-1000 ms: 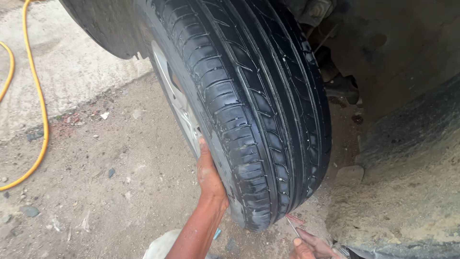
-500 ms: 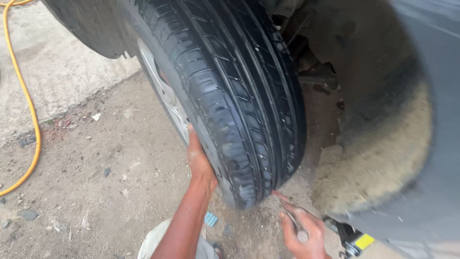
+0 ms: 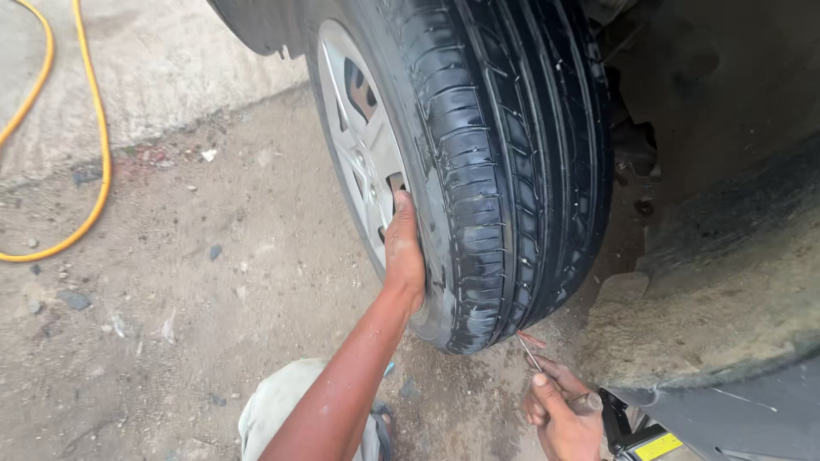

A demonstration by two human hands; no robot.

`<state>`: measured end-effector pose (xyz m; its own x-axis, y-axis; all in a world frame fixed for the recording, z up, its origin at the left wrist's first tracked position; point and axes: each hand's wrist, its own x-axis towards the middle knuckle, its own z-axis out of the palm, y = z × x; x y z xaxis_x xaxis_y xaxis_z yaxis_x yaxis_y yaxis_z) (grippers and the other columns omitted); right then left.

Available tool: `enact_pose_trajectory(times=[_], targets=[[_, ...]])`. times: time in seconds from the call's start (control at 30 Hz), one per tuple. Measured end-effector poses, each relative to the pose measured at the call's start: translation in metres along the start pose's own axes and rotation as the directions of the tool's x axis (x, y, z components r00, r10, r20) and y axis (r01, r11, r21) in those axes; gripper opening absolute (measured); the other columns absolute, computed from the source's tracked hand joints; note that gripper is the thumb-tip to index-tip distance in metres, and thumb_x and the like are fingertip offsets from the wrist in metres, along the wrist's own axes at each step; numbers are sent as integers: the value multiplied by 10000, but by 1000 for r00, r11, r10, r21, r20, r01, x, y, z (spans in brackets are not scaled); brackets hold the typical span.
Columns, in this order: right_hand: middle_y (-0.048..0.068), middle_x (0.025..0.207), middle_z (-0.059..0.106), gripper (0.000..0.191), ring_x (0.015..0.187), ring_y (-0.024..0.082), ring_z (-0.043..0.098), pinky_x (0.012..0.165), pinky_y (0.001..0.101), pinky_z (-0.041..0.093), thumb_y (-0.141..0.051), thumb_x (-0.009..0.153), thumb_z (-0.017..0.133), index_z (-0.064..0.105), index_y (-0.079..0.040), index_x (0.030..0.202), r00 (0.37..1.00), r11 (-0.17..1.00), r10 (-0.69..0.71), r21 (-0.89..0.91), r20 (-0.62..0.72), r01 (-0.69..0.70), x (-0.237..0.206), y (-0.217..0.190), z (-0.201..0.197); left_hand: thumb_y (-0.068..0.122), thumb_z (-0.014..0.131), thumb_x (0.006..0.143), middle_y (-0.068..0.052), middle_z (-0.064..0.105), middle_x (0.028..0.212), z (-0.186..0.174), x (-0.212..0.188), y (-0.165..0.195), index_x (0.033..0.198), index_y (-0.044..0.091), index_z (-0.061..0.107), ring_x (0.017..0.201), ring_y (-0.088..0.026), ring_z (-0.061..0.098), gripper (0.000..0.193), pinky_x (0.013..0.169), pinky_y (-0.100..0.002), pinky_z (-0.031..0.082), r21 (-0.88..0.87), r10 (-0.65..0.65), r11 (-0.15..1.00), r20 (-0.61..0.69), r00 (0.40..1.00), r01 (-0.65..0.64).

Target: The person uses a tool on a car tire, applies a liquid with a brush to the tire surface, and then rubs a small patch onto the tire.

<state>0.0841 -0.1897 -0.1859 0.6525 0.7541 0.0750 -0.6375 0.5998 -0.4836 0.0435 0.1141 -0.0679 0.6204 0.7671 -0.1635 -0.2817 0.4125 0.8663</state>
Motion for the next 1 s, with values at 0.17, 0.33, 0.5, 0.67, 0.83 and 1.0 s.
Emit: enact_pose_trajectory(times=[0.17,0.33,0.5,0.67,0.83,1.0], targets=[[283,905,651,445,669,261,492,581,437,416,-28,1012,531,503,172,1408,934,243,-119,-902,336,356,20,1,-37,656,379,969,-113,624,1382,11,-7,10,1435,-13,525,1234,-200,584,829,1082,-314,407,-4,15,1000,-43,999,-15],[266,880,653,426,659,251,504,580,426,424,-42,994,559,526,157,1369,905,70,-339,-966,-256,-247,16,27,-80,625,403,1012,-157,669,1260,12,-10,12,1333,-80,616,1119,-219,594,804,1020,-333,456,-68,13,998,-18,1000,-14],[249,855,656,407,650,241,516,580,414,433,-56,975,587,549,142,1329,872,55,-338,-932,-355,-358,-1,16,-109,592,405,1009,-115,661,1265,12,-11,13,1351,-33,585,1142,-192,592,735,1032,-311,447,-99,56,993,-16,998,-57],[232,830,658,388,640,231,528,579,403,441,-69,957,615,571,127,1290,881,23,-301,-926,-366,-377,11,-23,-102,601,411,990,-135,673,1232,16,-11,21,1344,-17,587,1120,-201,618,734,1007,-338,481,-104,-43,994,-45,998,38],[215,806,661,370,630,220,540,578,392,450,-83,939,643,594,111,1250,872,14,-290,-913,-393,-407,16,-32,-88,619,443,964,-150,657,1274,15,-11,20,1363,-17,577,1149,-215,620,762,1024,-347,486,-136,-61,989,-65,996,52],[197,781,663,353,620,210,552,578,380,458,-97,921,671,617,96,1211,845,36,-299,-890,-443,-454,8,-4,-83,618,441,962,-154,654,1280,15,-10,18,1372,-16,561,1163,-226,621,764,1025,-356,494,-152,-66,987,-48,997,58]])
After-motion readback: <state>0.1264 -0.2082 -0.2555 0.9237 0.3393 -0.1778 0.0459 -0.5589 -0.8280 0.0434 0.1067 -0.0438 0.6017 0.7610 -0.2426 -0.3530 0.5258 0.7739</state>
